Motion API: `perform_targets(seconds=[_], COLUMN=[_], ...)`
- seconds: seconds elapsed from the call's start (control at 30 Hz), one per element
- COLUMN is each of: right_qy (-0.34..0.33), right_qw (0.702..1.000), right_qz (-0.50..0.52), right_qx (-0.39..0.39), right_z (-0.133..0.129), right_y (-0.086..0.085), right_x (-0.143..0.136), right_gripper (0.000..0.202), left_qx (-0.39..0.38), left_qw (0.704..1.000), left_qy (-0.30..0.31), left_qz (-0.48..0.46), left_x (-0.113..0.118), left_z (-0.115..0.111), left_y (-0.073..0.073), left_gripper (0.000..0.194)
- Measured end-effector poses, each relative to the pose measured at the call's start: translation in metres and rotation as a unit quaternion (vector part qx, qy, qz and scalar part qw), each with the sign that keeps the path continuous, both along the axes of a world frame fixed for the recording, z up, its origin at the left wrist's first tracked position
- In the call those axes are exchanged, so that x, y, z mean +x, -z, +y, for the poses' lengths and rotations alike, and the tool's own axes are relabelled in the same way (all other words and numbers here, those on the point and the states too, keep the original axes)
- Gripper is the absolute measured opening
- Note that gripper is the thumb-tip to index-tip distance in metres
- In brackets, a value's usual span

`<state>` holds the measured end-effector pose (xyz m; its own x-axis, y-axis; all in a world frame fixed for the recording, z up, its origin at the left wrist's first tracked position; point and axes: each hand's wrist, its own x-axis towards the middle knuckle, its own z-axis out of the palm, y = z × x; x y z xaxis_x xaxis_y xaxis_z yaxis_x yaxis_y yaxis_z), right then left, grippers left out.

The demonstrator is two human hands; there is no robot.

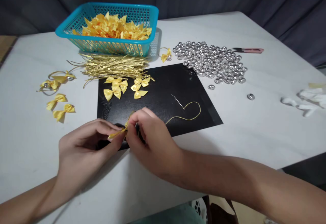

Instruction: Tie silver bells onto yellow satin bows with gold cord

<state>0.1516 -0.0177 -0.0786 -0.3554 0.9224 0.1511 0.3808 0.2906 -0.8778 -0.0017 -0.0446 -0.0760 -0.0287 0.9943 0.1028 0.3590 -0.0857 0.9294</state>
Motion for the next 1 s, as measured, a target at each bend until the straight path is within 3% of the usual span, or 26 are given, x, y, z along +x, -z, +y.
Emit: perform_targets(seconds=[0.1,0.17,0.57,0.8,1.0], right_qy=[0.017,0.020,-0.006,-0.019,-0.026], right_qw=[0.997,0.996,0.999,0.994,0.992], right_qz=[0.015,0.023,0.010,0.044,0.067], right_qx=[-0.074,-0.082,0.046,-0.103,-0.107], right_z=[0.000,-0.001,-0.002,0.001,0.000], right_y=[-0.002,-0.002,-0.001,0.002,0.003], right_x=[-0.002,-0.003,0.002,0.001,0.000], right_gripper=[0.019,0.019,0.010,0.018,0.016], left_qx=[0.043,0.055,0.209,0.229,0.234], left_qw=[0.998,0.996,0.949,0.930,0.908], left_qy=[0.017,0.017,0.111,0.102,0.107], left_qz=[0.044,0.068,0.208,0.269,0.330], left_x=[-0.003,-0.004,-0.014,-0.017,-0.017], left_z=[0.000,0.001,0.005,0.007,0.005], left_y=[0.004,0.004,-0.005,-0.006,0.000], left_gripper=[0.015,0.014,0.018,0.014,0.010])
